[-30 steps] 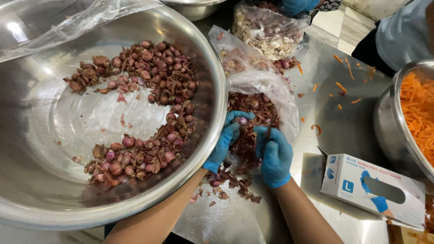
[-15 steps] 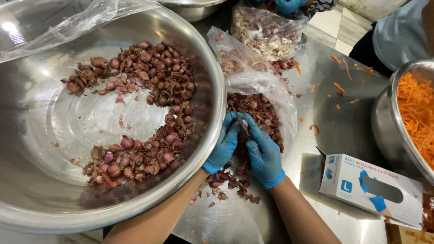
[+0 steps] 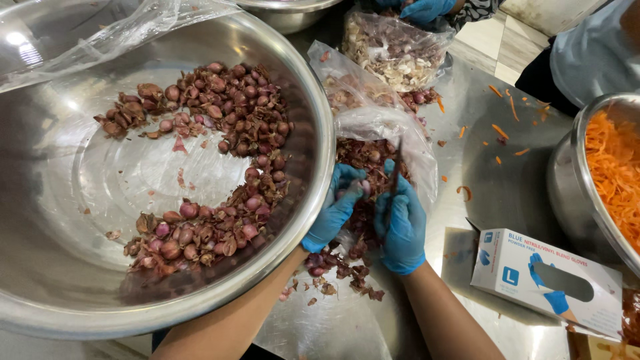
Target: The person peels shallots at a stainless steel prep table, using a small knife to trim and remove the skins from shallots taken one at a time from a large metal bowl. Peeled shallots are set aside while discarded skins accumulate on the plastic-covered table.
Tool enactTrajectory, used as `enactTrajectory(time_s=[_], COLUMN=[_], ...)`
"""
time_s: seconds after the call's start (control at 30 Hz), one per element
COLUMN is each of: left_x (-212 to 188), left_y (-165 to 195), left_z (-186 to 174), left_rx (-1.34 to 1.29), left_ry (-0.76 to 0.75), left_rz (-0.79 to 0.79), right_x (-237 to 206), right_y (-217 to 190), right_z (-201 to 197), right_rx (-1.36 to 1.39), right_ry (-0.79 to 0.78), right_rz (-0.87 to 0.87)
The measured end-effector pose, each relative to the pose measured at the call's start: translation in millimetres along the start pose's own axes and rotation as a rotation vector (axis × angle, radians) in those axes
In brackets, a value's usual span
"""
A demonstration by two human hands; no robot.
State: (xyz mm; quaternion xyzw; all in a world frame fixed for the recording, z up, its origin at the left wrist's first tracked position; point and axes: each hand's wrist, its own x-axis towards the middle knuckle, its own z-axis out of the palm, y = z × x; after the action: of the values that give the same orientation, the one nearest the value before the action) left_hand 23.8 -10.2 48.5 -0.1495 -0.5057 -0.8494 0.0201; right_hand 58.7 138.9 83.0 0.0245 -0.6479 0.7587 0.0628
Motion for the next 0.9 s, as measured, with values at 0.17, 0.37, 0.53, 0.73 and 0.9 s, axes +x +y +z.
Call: enactTrajectory(time_s=[0.17, 0.37, 0.53, 0.73, 0.9], left_x=[-3, -4, -7, -7, -5], left_y=[-1, -1, -4, -18, -20], left_z=[-7, -7, -5, -10, -18], left_rx=[0.211, 0.248, 0.321, 0.132, -0.205], left_ry=[-0.121, -0.184, -0.184, 0.028, 0.072], left_rz=[-0.034, 0.012, 0.142, 0.058, -0.298], right_x=[2, 7, 5, -1, 3], right_y=[5, 13, 19, 27, 18], right_z=[-9, -19, -23, -20, -9], right_rx=[-0.067, -0.093, -0.1, -0.117, -0.047], right_ry=[-0.054, -0.128, -0.179, -0.064, 0.148], right_rz=[0.156, 0.143, 0.069, -0.024, 0.063])
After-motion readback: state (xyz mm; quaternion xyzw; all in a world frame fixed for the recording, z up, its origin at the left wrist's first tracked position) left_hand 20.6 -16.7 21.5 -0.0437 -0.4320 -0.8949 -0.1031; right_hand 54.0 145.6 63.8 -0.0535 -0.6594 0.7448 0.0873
